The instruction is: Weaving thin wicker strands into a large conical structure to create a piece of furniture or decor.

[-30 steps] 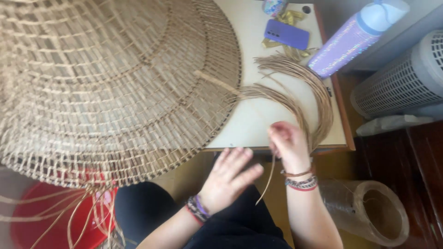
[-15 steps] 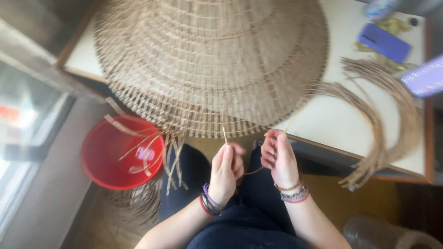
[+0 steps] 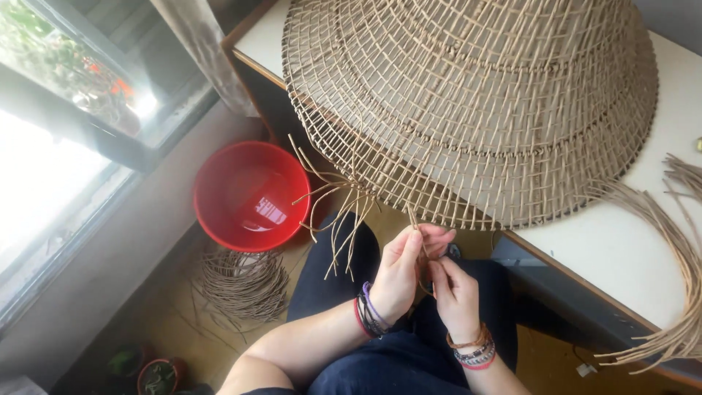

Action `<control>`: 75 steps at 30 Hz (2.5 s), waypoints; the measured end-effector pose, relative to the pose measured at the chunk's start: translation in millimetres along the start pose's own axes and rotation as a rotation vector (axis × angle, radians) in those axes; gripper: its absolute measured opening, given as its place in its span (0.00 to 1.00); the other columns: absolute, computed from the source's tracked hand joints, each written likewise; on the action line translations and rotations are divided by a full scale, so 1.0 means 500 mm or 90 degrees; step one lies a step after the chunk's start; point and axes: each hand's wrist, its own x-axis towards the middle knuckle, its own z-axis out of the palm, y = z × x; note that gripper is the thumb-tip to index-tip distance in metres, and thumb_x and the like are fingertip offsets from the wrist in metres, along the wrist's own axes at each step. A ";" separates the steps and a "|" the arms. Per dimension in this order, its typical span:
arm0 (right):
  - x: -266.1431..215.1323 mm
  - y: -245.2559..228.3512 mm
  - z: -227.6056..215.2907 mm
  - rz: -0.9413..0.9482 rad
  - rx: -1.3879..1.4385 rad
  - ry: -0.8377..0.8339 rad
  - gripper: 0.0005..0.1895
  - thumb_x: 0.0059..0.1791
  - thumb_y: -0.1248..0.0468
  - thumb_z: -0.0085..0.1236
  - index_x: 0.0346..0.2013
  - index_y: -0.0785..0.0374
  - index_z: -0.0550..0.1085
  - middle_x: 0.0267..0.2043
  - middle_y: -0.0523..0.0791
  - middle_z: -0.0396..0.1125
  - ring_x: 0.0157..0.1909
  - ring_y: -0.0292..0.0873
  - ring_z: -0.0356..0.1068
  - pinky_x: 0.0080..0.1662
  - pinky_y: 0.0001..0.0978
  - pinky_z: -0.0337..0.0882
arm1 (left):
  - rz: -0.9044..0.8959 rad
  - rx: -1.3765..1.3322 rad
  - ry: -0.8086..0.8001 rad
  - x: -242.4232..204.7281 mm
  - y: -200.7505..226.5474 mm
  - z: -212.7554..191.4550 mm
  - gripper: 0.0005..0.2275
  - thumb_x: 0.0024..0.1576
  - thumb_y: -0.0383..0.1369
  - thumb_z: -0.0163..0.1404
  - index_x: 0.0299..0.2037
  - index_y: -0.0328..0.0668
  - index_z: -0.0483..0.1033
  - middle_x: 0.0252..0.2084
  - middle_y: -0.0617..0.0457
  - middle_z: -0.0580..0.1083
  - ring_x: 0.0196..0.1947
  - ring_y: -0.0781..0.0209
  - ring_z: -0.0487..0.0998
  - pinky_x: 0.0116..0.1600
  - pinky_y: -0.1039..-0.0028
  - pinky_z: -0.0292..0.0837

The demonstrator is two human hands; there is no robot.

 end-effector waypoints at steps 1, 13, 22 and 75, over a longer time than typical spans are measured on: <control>0.000 0.001 0.000 0.001 -0.003 -0.001 0.09 0.52 0.67 0.53 0.31 0.67 0.78 0.16 0.40 0.63 0.18 0.34 0.56 0.23 0.24 0.57 | -0.001 -0.003 0.001 0.002 -0.004 -0.001 0.14 0.71 0.33 0.37 0.54 0.30 0.72 0.53 0.42 0.77 0.55 0.59 0.78 0.64 0.71 0.72; -0.005 -0.024 -0.007 -0.146 -0.186 -0.038 0.11 0.45 0.76 0.55 0.40 0.66 0.77 0.43 0.43 0.73 0.36 0.40 0.73 0.41 0.26 0.72 | -0.018 -0.206 0.048 0.031 -0.031 -0.011 0.10 0.72 0.33 0.36 0.42 0.40 0.69 0.27 0.59 0.66 0.20 0.75 0.54 0.25 0.85 0.49; -0.010 0.026 0.008 0.015 -0.141 -0.056 0.08 0.51 0.73 0.48 0.37 0.66 0.76 0.24 0.43 0.70 0.25 0.37 0.66 0.31 0.25 0.67 | -0.040 -0.165 0.086 0.040 -0.038 -0.031 0.13 0.70 0.33 0.40 0.59 0.38 0.73 0.30 0.61 0.61 0.26 0.74 0.57 0.31 0.86 0.52; 0.317 -0.098 0.140 -0.347 -0.672 -0.287 0.24 0.45 0.59 0.63 0.54 0.56 0.69 0.34 0.45 0.72 0.39 0.51 0.76 0.46 0.45 0.75 | -0.034 0.549 0.338 0.146 -0.208 -0.291 0.19 0.69 0.35 0.39 0.66 0.34 0.67 0.69 0.32 0.63 0.74 0.41 0.56 0.76 0.54 0.47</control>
